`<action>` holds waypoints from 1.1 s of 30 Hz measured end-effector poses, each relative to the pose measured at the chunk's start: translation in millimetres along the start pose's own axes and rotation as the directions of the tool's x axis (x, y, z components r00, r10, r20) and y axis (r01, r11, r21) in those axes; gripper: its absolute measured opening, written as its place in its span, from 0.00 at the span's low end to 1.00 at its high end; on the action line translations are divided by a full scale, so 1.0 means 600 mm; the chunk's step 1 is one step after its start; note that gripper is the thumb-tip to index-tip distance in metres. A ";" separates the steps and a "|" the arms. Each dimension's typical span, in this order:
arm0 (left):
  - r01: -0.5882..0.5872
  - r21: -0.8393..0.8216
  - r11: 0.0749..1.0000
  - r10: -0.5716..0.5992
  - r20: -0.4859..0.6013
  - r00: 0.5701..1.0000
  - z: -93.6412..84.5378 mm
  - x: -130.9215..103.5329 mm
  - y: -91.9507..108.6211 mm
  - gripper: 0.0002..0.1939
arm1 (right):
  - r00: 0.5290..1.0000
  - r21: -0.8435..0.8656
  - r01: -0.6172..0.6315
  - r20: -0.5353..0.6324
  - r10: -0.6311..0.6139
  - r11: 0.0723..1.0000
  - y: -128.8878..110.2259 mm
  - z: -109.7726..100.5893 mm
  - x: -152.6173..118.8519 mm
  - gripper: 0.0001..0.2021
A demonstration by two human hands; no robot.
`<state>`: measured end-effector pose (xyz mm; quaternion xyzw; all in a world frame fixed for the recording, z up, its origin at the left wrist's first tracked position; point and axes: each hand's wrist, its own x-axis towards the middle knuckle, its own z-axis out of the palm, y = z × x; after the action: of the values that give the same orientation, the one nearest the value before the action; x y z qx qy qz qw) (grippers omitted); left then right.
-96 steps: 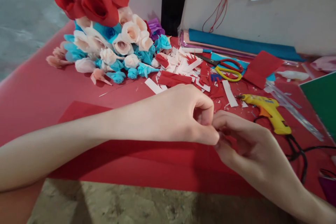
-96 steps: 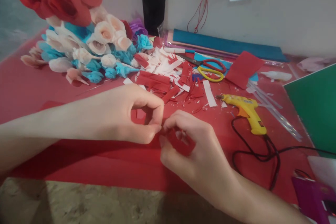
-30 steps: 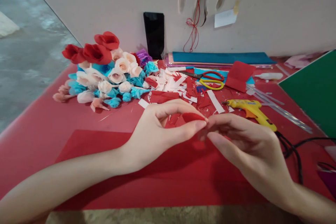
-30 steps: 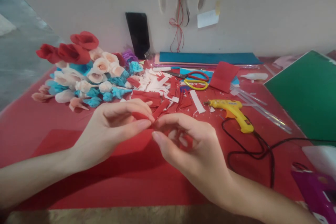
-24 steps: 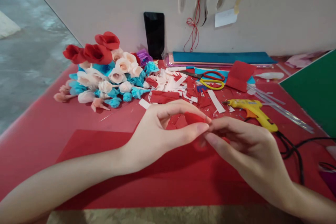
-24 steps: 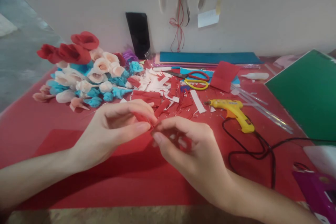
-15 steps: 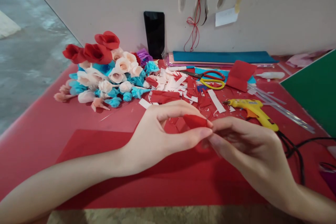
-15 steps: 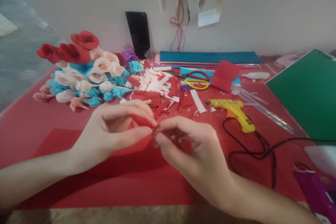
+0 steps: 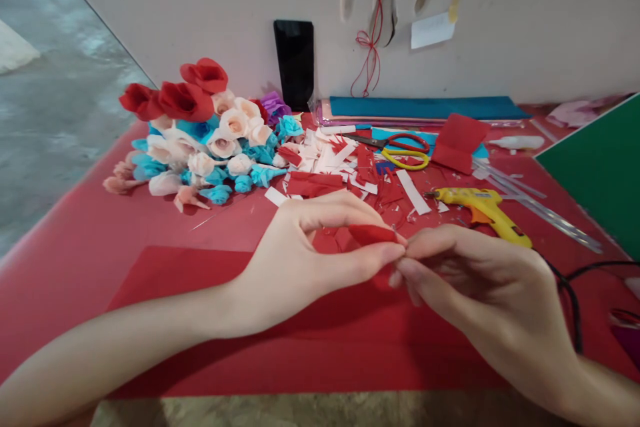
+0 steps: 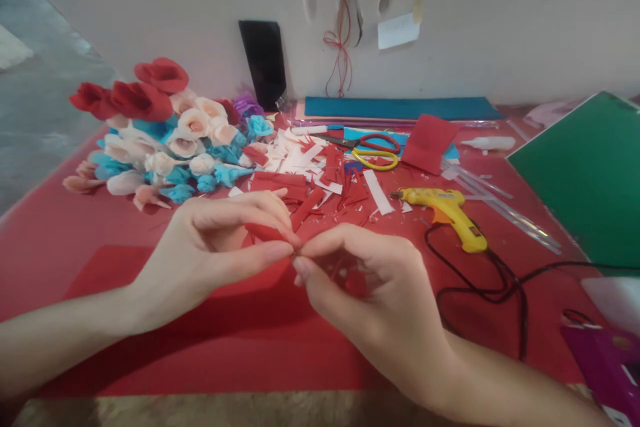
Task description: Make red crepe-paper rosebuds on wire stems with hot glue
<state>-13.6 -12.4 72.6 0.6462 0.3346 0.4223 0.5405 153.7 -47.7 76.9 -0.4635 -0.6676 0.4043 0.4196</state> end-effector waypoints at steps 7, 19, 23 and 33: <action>0.006 -0.002 1.000 -0.006 0.001 1.000 0.002 0.002 0.001 0.03 | 0.999 -0.018 -0.013 -0.034 0.013 1.000 0.000 0.003 0.002 0.03; 0.016 0.024 1.000 -0.016 0.003 1.000 0.002 0.001 0.000 0.04 | 0.997 0.060 -0.074 -0.019 0.076 0.995 0.001 0.004 0.000 0.03; 0.013 0.030 0.999 -0.013 -0.007 1.000 0.002 -0.001 -0.001 0.03 | 0.997 0.068 -0.071 -0.023 0.073 0.995 0.001 0.007 -0.001 0.03; 0.012 0.064 0.998 -0.011 -0.012 1.000 0.001 0.001 -0.001 0.03 | 0.996 0.069 -0.084 -0.011 0.085 0.994 0.001 0.007 0.003 0.02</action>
<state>-12.6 -12.1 72.1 0.6589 0.3548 0.4119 0.5200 149.7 -46.4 75.3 -0.4795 -0.6302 0.4411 0.4223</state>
